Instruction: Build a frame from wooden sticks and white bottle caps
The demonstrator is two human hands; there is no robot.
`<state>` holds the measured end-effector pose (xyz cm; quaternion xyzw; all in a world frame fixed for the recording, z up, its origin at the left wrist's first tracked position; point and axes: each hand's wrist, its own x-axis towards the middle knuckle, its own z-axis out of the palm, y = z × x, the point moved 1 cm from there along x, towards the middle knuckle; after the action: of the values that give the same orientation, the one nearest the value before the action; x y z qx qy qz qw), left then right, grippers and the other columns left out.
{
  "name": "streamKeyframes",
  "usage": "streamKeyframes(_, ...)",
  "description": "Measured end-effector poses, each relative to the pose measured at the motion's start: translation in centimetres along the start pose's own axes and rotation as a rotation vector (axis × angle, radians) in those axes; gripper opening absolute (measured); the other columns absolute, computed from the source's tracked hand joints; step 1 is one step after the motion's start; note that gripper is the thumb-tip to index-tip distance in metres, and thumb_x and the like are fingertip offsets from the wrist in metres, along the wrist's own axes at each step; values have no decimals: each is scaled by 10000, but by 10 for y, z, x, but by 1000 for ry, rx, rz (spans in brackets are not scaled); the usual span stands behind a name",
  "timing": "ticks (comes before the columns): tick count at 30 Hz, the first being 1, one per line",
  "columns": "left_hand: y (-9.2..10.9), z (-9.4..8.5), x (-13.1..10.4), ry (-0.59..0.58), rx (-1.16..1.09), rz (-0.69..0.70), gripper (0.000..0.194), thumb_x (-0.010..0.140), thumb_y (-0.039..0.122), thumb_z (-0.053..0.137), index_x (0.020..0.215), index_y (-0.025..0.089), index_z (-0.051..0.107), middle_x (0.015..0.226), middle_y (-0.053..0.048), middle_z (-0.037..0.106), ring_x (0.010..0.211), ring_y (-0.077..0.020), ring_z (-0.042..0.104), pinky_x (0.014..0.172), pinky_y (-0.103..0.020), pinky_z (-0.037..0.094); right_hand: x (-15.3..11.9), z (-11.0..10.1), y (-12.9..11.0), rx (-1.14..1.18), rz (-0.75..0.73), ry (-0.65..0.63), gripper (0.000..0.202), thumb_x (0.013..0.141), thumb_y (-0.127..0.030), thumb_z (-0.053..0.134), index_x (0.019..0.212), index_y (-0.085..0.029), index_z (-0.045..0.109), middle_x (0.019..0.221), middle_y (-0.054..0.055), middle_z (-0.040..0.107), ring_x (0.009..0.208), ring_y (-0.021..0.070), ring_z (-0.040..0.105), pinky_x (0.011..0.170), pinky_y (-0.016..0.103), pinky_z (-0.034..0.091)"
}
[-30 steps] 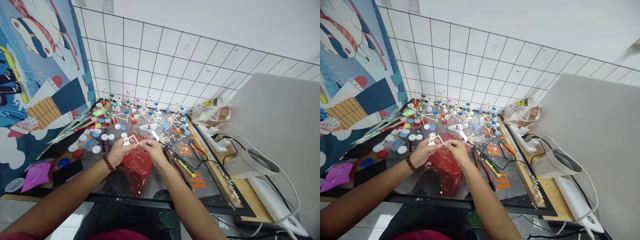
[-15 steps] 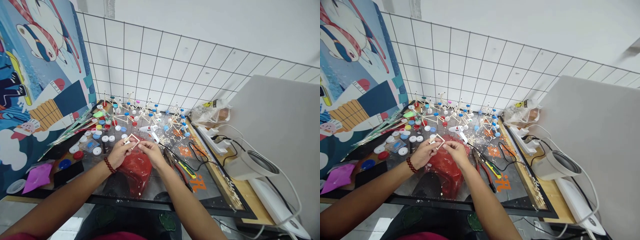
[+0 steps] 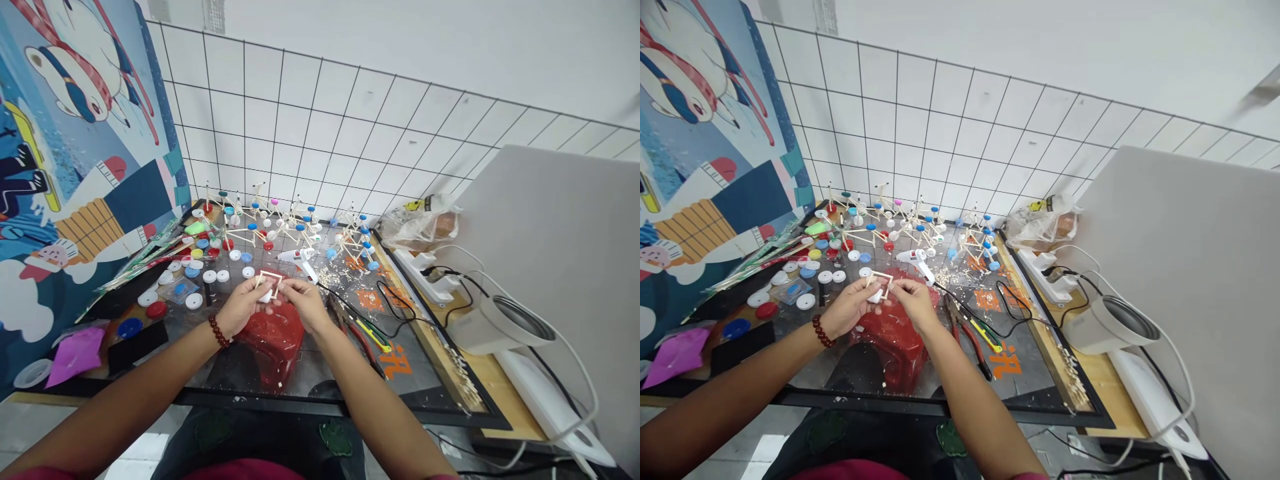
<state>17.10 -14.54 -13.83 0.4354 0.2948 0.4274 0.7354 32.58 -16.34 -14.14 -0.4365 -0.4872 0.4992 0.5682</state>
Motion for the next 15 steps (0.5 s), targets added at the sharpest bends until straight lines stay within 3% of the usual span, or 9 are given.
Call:
streamKeyframes(7, 5, 1, 2, 35, -120, 29, 331, 731, 400, 792, 901, 126, 718, 851, -76, 732, 764, -177, 675, 715, -286, 536, 0, -1, -3, -43, -9, 9, 303, 681, -484, 760, 632, -195, 685, 564, -35, 548, 565, 110, 423, 597, 262, 341)
streamKeyframes(11, 7, -1, 4, 73, -176, -27, 272, 712, 333, 807, 843, 110, 722, 790, -80, 734, 712, -194, 682, 678, -299, 537, -1, 0, -4, -65, -11, -30, 308, 686, -497, 753, 642, -199, 686, 577, -30, 558, 579, 116, 435, 609, 264, 353)
streamKeyframes(15, 10, -2, 4, 56, -268, -158, 310, 824, 421, 683, 851, 115, 715, 802, -111, 738, 763, -237, 703, 674, -333, 553, 0, 0, -3, -69, -21, -43, 323, 685, -505, 752, 623, -201, 663, 570, -34, 544, 578, 117, 432, 612, 263, 357)
